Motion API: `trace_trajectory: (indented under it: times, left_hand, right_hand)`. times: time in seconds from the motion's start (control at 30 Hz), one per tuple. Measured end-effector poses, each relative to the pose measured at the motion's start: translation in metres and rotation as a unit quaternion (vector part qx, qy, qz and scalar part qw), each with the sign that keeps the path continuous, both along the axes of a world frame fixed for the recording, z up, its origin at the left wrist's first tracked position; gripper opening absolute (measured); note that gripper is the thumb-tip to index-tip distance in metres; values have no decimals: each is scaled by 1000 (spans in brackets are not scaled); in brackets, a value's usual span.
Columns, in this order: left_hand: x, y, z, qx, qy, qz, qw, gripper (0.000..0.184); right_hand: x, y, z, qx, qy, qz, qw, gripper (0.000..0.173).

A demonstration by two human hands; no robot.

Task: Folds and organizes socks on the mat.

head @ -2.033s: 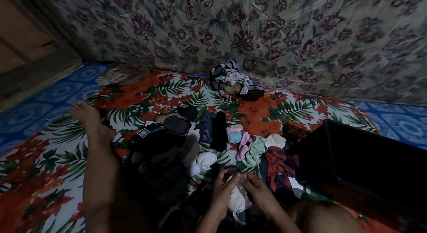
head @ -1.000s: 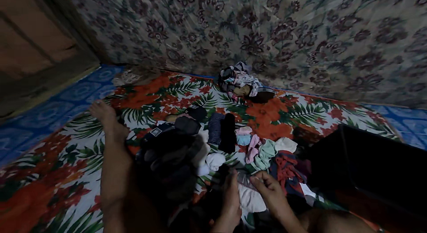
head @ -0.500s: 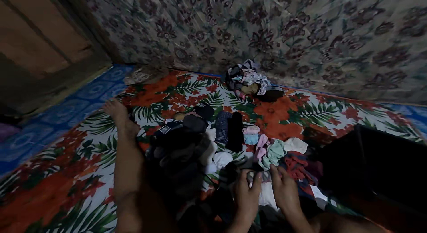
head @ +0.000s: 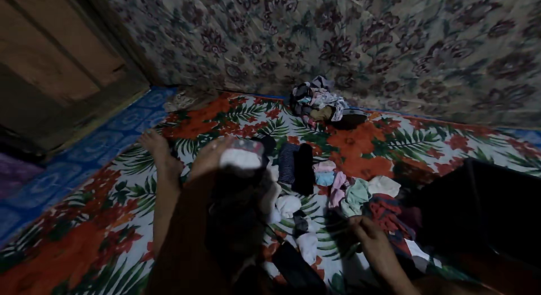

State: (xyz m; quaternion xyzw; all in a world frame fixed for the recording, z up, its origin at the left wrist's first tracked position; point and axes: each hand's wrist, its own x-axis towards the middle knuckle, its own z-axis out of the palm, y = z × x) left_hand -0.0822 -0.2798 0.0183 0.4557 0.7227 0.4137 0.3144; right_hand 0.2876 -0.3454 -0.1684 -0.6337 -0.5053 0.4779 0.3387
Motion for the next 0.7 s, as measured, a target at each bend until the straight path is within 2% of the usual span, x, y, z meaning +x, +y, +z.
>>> trace_trajectory:
  times: [0.07,0.13,0.2,0.27,0.33,0.43,0.5,0.57,0.63,0.7]
  left_hand:
    - [-33,24,-27,18,36,64,997,49]
    - [-47,35,-50,-29,130,48,990,55]
    - [-37,37,-72,-98,210,-1,973,55]
    - [-34,35,-116,-65,305,-17,950,56]
    - [-36,39,-133,-37,330,-16,943,56]
    - [-35,40,-123,-65,338,-5,939,61]
    - [-22,35,-112,-4,366,24,930,66]
    - [1,27,-103,91,394,18,915,59]
    - [34,13,-94,105,361,-69,924,44]
    - [81,-11,-52,-10,265,-170,949,32]
  right_hand:
    - [-3,-1,-3,-4,-15,19,1000,28]
    - [-4,1,-6,-4,-25,33,999,29]
    - [-4,3,-8,1,-39,44,998,28]
    - [-4,3,-9,-7,-46,51,998,27]
    - [-1,4,-10,-14,-50,55,997,25]
    - [4,1,-11,-21,-56,58,997,26]
    - [5,2,-11,-19,-62,58,996,26]
    - [5,3,-10,-22,-70,59,996,26]
    - [5,5,-9,-33,-80,62,994,27]
    - [6,5,-8,-48,-86,71,993,27]
